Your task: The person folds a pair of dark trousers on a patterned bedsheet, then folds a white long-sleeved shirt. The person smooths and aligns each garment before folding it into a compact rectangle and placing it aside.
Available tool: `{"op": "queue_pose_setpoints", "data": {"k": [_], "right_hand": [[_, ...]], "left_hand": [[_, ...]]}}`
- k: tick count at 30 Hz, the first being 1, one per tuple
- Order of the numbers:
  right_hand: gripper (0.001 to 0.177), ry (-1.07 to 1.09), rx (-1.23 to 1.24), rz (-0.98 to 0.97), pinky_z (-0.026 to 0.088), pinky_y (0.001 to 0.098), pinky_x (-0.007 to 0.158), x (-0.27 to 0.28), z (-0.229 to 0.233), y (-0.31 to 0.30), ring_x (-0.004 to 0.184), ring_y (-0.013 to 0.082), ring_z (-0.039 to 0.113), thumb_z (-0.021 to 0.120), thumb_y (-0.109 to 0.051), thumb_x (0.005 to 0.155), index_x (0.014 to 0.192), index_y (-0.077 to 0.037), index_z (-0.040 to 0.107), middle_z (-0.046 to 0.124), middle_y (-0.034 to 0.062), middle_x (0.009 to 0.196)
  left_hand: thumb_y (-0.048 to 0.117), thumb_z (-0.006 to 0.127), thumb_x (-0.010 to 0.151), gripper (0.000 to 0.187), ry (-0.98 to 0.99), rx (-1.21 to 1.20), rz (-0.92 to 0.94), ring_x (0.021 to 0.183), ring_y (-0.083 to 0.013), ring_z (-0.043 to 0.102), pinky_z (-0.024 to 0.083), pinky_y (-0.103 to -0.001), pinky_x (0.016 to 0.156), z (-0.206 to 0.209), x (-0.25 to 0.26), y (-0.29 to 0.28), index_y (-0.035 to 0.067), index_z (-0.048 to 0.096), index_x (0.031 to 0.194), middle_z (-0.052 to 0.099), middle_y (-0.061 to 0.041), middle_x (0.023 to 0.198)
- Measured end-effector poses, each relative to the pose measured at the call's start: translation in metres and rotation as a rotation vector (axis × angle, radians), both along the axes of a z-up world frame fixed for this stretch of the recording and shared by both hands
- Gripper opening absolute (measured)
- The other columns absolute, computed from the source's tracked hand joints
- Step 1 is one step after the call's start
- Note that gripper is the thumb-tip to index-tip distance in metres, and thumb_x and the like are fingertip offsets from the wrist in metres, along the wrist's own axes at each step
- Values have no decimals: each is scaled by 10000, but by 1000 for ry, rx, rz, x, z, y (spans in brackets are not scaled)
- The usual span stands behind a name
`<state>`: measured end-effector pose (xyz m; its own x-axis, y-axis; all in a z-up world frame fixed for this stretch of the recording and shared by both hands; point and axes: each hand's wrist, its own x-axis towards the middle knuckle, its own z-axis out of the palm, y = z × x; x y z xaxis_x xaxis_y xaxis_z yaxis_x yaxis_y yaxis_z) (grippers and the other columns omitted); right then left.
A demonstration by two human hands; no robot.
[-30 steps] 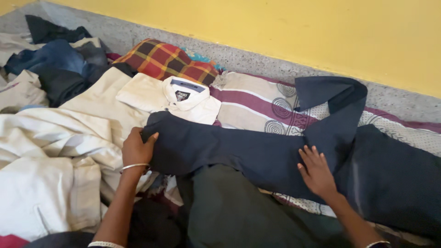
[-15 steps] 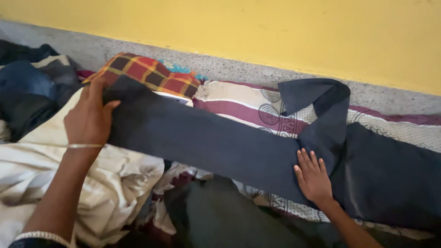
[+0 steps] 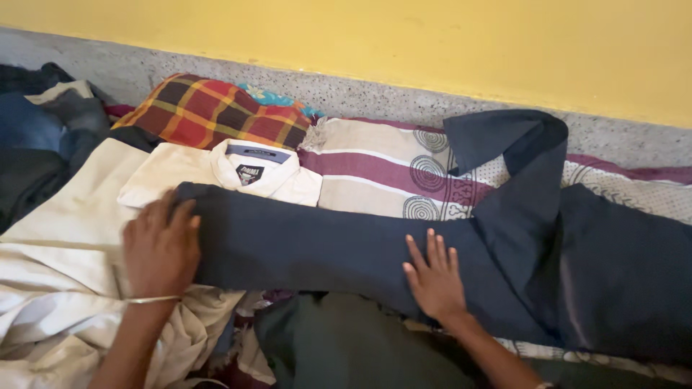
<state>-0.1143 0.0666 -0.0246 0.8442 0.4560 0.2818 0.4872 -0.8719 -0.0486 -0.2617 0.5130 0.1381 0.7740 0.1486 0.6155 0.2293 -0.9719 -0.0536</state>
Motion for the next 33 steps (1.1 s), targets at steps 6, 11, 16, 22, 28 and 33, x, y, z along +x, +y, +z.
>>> {"op": "queue_pose_setpoints", "data": {"k": [6, 11, 16, 22, 28, 33], "right_hand": [[650, 79, 128, 122, 111, 569, 1196, -8, 10, 75, 1524, 392, 170, 398, -481, 1023, 1608, -228, 269, 194, 172, 1673], [624, 153, 60, 245, 127, 537, 1220, 6, 22, 57, 1540, 337, 183, 408, -459, 1032, 1605, -241, 296, 215, 109, 1682], [643, 40, 74, 95, 159, 529, 1212, 19, 21, -11, 1529, 313, 236, 436, -458, 1002, 1587, -214, 326, 277, 83, 1660], [646, -64, 22, -85, 157, 570, 1211, 16, 11, -20, 1532, 345, 222, 400, -469, 999, 1594, -237, 305, 253, 99, 1666], [643, 234, 5, 180, 59, 594, 1197, -16, 14, 32, 1544, 373, 90, 366, -487, 1042, 1625, -247, 242, 112, 106, 1694], [564, 477, 83, 359, 13, 568, 1228, -27, 40, 61, 1578, 355, 44, 316, -432, 1081, 1616, -256, 297, 124, 85, 1722]], "left_hand": [[461, 489, 987, 574, 204, -59, -201, 1501, -297, 368, 264, -514, 1216, -26, 18, -6, 244, 488, 1519, 431, -74, 1614], [588, 437, 931, 708, 213, -86, -121, 1494, -321, 301, 198, -509, 1204, -30, 18, 7, 264, 389, 1559, 364, -88, 1621], [543, 401, 974, 674, 190, -74, -128, 1512, -332, 299, 191, -529, 1208, -34, 17, 15, 249, 385, 1581, 360, -99, 1634], [493, 394, 1005, 621, 188, -131, -167, 1539, -305, 275, 177, -525, 1220, -35, 16, 22, 259, 387, 1580, 352, -82, 1646], [484, 407, 1007, 603, 158, -168, -179, 1547, -301, 267, 156, -522, 1234, -39, 14, 20, 275, 393, 1572, 340, -62, 1662], [487, 416, 988, 623, 149, -177, -194, 1538, -309, 258, 147, -530, 1224, -41, 15, 21, 275, 387, 1573, 325, -60, 1662]]}}
